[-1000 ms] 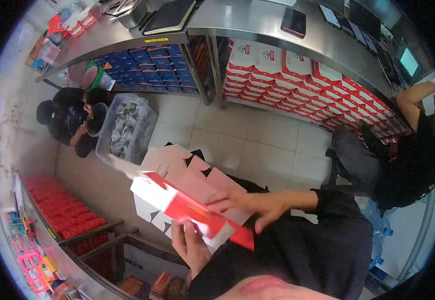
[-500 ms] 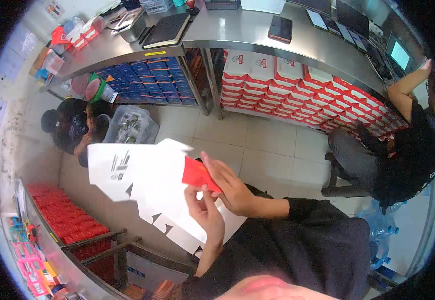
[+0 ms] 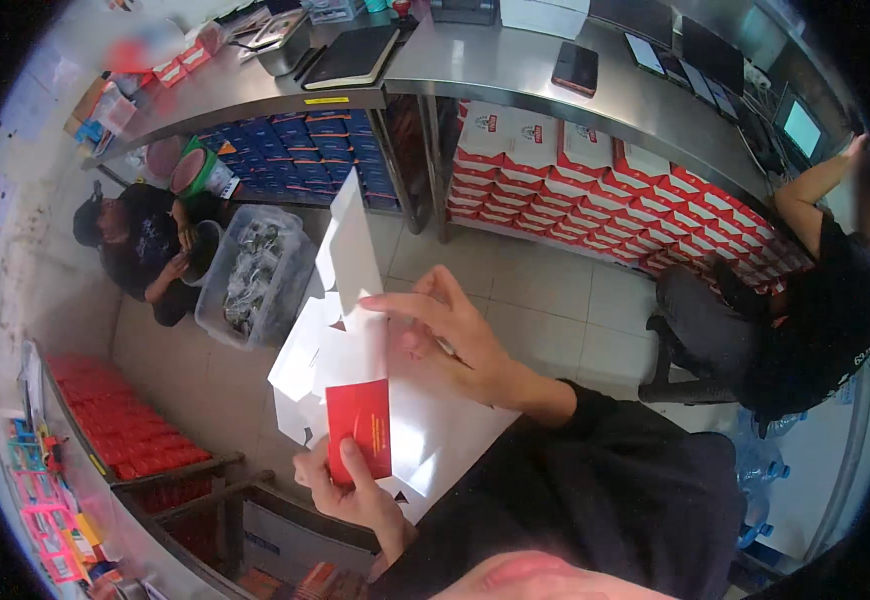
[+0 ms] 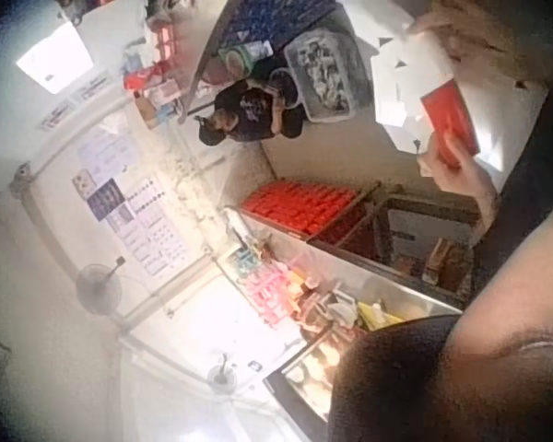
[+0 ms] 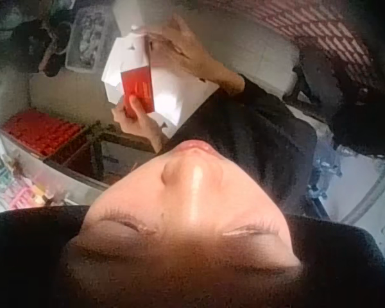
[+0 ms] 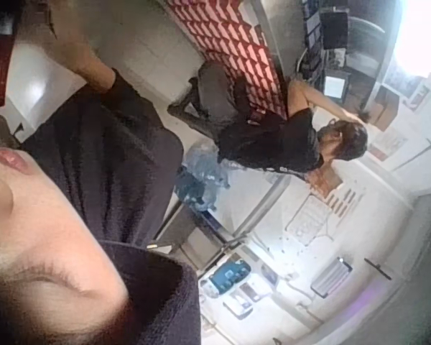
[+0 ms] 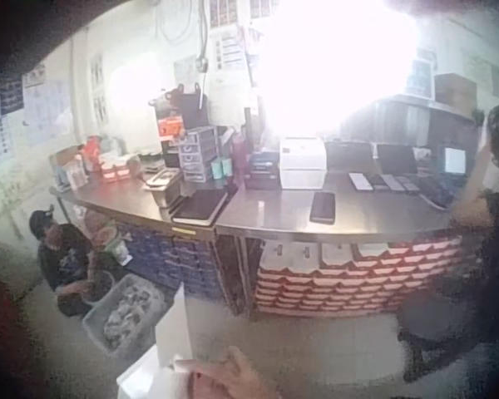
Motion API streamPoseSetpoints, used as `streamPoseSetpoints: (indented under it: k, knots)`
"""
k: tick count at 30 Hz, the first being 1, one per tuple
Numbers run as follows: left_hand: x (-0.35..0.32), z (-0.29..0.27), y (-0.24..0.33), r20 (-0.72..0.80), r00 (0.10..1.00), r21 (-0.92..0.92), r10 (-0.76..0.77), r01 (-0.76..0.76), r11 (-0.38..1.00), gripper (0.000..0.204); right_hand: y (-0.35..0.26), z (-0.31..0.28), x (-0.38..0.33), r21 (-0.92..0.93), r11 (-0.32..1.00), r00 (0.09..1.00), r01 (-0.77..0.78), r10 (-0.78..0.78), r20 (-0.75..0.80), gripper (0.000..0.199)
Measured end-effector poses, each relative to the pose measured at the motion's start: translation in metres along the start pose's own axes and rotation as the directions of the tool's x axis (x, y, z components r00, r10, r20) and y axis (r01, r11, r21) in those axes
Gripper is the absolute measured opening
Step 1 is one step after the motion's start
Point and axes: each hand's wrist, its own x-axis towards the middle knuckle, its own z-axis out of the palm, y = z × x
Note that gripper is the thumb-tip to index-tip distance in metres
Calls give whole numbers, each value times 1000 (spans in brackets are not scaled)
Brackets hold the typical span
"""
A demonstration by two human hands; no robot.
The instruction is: The person folds flat cardboard sheets into takeout food boxes and stacks them on a counter.
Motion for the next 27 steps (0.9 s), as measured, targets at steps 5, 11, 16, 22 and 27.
streamPoseSetpoints:
  k: [5, 11, 16, 22, 27]
  knots:
    - [5, 3, 6, -4, 974, -230, -225, 218, 949, 54, -17, 23, 15, -24, 1000, 986, -5, 8, 169, 41]
    - [10, 1, -24, -79, 997, -405, 4, -35, 914, 60, -8, 22, 25, 135, 964, 879, 229, -265, 398, 30]
    - [7, -7, -49, -128, 964, -474, 235, -267, 839, 79, -24, 7, 22, 126, 989, 770, 80, -142, 622, 33]
    - [50, 0, 5, -226, 851, -17, 474, -490, 871, 79, -20, -10, 18, -34, 975, 893, 219, -187, 409, 63]
    - [60, -1, -16, 0, 993, -424, 121, -109, 899, 81, 7, -61, 25, 144, 988, 839, 52, -122, 531, 75]
